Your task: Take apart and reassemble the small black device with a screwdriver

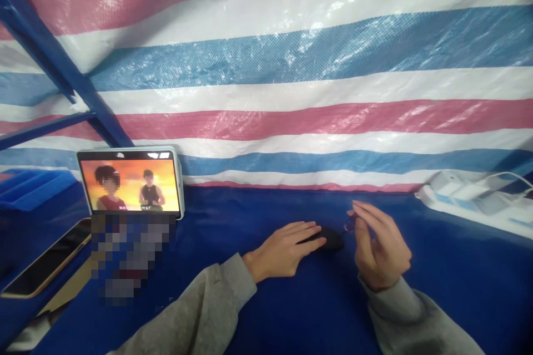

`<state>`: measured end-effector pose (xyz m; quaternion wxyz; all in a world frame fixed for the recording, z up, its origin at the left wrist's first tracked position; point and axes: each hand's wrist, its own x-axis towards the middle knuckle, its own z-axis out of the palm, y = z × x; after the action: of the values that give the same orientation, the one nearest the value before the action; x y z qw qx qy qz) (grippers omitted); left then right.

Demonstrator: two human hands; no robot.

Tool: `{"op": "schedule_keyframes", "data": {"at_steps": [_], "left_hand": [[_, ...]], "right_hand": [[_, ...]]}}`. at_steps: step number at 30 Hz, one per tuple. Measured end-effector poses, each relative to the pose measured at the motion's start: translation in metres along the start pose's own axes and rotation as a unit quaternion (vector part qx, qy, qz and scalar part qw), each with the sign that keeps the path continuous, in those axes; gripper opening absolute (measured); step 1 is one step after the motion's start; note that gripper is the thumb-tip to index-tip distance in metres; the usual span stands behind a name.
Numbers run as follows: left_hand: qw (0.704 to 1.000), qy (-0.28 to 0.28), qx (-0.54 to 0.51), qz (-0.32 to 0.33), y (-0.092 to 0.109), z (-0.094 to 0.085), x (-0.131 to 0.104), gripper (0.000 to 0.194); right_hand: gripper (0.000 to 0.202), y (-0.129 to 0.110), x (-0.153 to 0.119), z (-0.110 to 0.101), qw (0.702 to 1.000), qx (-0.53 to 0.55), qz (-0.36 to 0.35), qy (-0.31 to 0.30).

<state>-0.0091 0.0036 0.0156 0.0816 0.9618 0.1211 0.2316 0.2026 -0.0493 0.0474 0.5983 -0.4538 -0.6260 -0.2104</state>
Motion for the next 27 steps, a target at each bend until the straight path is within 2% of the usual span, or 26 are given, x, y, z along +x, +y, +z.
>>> {"op": "schedule_keyframes", "data": {"at_steps": [6,16,22,27], "left_hand": [[1.000,-0.001,0.002,0.001,0.0000,-0.0006,-0.0004,0.047],[1.000,-0.004,-0.005,-0.001,-0.0006,0.0004,-0.0008,0.049],[1.000,-0.002,-0.008,-0.007,-0.0007,0.0007,-0.0010,0.049],[1.000,0.001,-0.004,-0.003,-0.0008,0.0010,-0.0008,0.047]], "right_hand": [[0.034,-0.0011,0.0049,-0.0006,0.999,-0.036,-0.007,0.010],[0.040,0.0020,0.0028,-0.0007,1.000,0.002,-0.006,-0.007],[0.029,0.0027,0.0025,-0.0002,0.999,-0.038,-0.012,0.007],[0.038,-0.0002,0.0018,-0.0009,1.000,0.006,0.006,-0.006]]}}
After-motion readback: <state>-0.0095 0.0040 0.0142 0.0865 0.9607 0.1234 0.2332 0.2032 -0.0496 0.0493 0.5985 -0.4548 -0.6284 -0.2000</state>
